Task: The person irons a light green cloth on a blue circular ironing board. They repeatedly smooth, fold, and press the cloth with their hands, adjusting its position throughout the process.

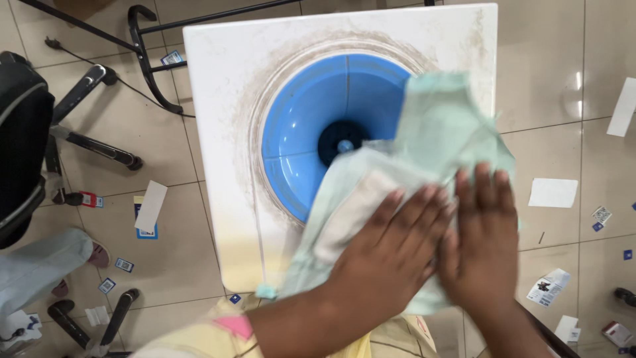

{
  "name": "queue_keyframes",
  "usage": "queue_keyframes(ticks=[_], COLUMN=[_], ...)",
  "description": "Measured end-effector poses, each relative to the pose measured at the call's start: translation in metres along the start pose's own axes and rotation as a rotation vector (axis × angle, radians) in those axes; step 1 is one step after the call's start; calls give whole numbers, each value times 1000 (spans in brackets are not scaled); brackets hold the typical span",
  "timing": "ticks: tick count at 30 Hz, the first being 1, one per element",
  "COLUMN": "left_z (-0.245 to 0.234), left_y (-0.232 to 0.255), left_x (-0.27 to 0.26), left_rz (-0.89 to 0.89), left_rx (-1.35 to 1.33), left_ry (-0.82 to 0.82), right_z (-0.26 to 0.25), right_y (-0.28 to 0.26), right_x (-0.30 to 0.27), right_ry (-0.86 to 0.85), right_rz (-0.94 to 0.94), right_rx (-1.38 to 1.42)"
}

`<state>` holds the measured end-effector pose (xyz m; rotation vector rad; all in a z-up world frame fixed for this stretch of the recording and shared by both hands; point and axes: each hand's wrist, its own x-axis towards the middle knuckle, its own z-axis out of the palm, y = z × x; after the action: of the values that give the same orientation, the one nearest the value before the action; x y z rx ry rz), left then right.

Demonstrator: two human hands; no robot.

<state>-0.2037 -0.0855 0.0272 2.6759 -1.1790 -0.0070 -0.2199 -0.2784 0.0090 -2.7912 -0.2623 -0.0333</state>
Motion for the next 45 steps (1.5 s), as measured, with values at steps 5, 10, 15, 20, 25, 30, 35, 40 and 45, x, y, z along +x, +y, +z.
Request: queue_keyframes(ticks=[5,10,15,20,25,30,35,40,45], left_z=[18,34,14,-3,-11,-8,0,3,2], left_y=[-17,-76,-157,-209,-255,-269,-239,-192,-140], left_x=[99,171,158,110,45,-26,-86,-139,-171], left_rz=[-66,-317,-393,-451,-450,-391,-400,-383,-345], left_rx=[197,-114,-301,-315,-194,-15,-152,-276,-253], left_ry=[-123,2,-130,-124,-38,151,121,64,29], right_z=[1,19,48,68,89,101,95,86,78], right_y=[56,95,69,13,-75,-160,-202,-226,-225], right_x=[74,158,217,260,282,264,201,129,66], right_ry=[-1,102,215,133,110,132,191,155,108], right_rz=[-1,-152,-177,-220,-195,-80,-117,-116,-90], right_rx=[119,-24,-228,-255,-210,-247,-317,-353,-269])
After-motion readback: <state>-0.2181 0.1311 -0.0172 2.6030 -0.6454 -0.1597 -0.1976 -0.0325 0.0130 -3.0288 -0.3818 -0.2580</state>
